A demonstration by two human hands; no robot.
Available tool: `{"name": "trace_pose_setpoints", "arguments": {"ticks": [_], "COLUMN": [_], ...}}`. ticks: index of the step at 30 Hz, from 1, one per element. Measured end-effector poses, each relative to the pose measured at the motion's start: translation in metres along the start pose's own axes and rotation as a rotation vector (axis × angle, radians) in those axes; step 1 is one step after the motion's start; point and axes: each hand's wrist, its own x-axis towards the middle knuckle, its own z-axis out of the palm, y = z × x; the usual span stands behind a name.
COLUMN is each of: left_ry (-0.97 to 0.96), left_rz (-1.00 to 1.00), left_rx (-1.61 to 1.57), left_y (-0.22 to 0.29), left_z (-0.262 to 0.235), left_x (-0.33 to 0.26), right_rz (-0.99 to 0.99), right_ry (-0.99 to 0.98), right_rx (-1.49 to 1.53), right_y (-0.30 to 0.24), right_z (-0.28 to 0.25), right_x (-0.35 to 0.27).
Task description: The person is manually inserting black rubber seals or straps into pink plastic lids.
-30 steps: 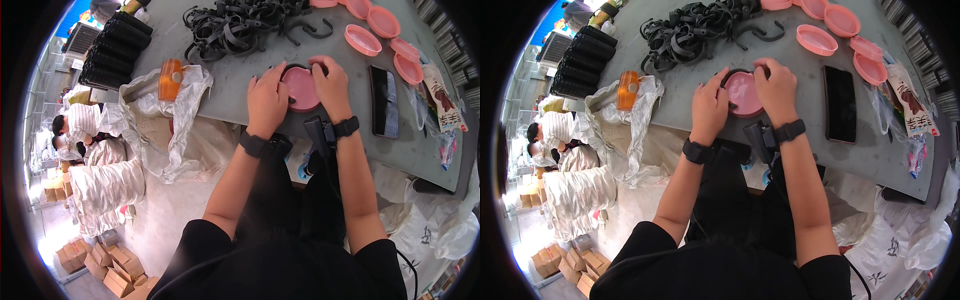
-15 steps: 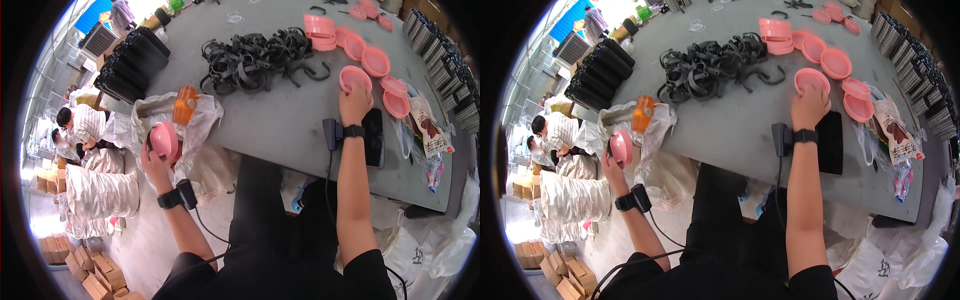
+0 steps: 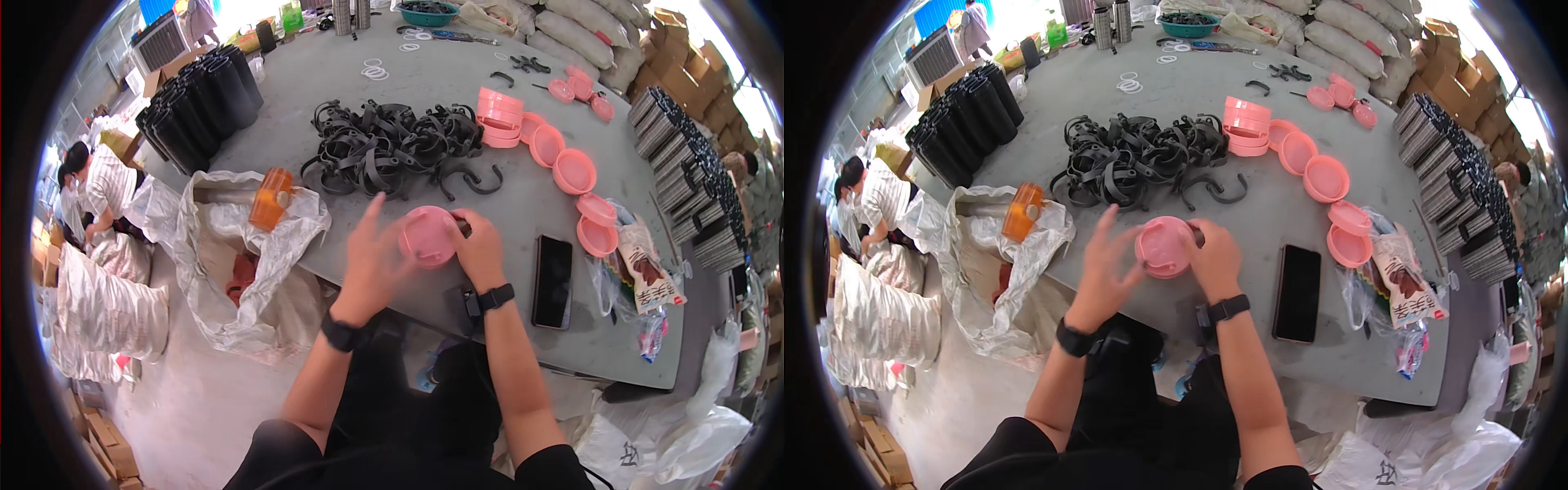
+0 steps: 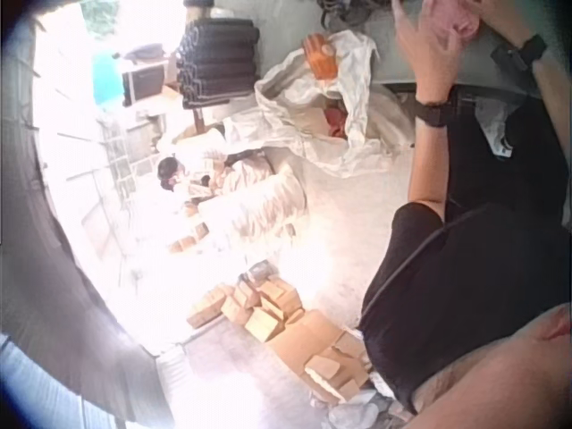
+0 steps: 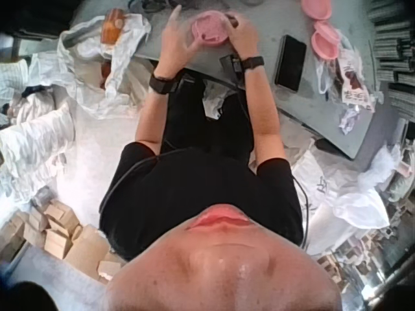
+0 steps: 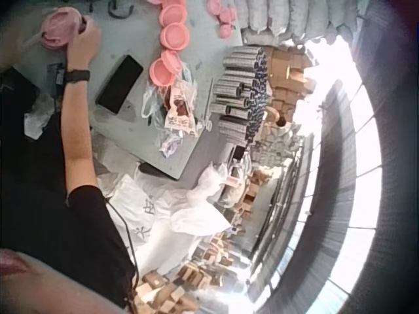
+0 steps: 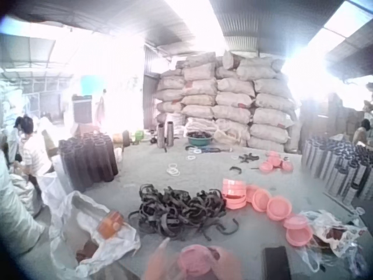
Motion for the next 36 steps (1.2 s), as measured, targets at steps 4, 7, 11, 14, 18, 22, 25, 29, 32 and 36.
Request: {"name": "trace_pose_setpoints", "arguments": {"ticks": [4,7,11,14,18,22,25,29,32,36], "left_ry": [-0.200,-0.208,-0.171,-0.144,-0.180,-0.126,-0.108,-0.095,-0.044,-0.050], "left_rz": [0.017,0.070,0.081,0.053,0.070,0.045,0.084,0.082,0.013,-0.015], "left_rx": [0.159,0.179,0.095,0.049,0.040,-0.049,-0.027,-0.080,-0.204,-0.242], "left_y": [-0.002,-0.006,-0.010,-0.011,-0.016,-0.017,-0.018,-0.024,-0.030,-0.029], "left_z": [0.033,0.038,0.038,0.037,0.039,0.041,0.043,0.044,0.045,0.045], "left_x": [-0.004,-0.005,-0.005,-0.003,-0.004,-0.005,-0.005,-0.004,-0.004,-0.004], "right_rz": [-0.038,-0.393,-0.430,-0.185,-0.047,-0.304,-0.134,-0.200,-0.404,-0.521], "right_ry": [0.182,0.364,0.421,0.272,0.179,0.190,0.093,0.124,0.074,-0.126], "right_rx": [-0.101,-0.271,-0.453,-0.494,-0.206,-0.427,-0.341,-0.052,0.068,-0.254], "right_y": [0.015,0.053,0.061,0.056,0.056,0.040,0.037,0.024,0.001,-0.022], "right_z": [0.000,-0.013,-0.016,-0.018,-0.022,-0.019,-0.023,-0.026,-0.028,-0.018], "right_x": [0.012,0.040,0.067,0.072,0.069,0.054,0.054,0.046,0.029,-0.007]}}
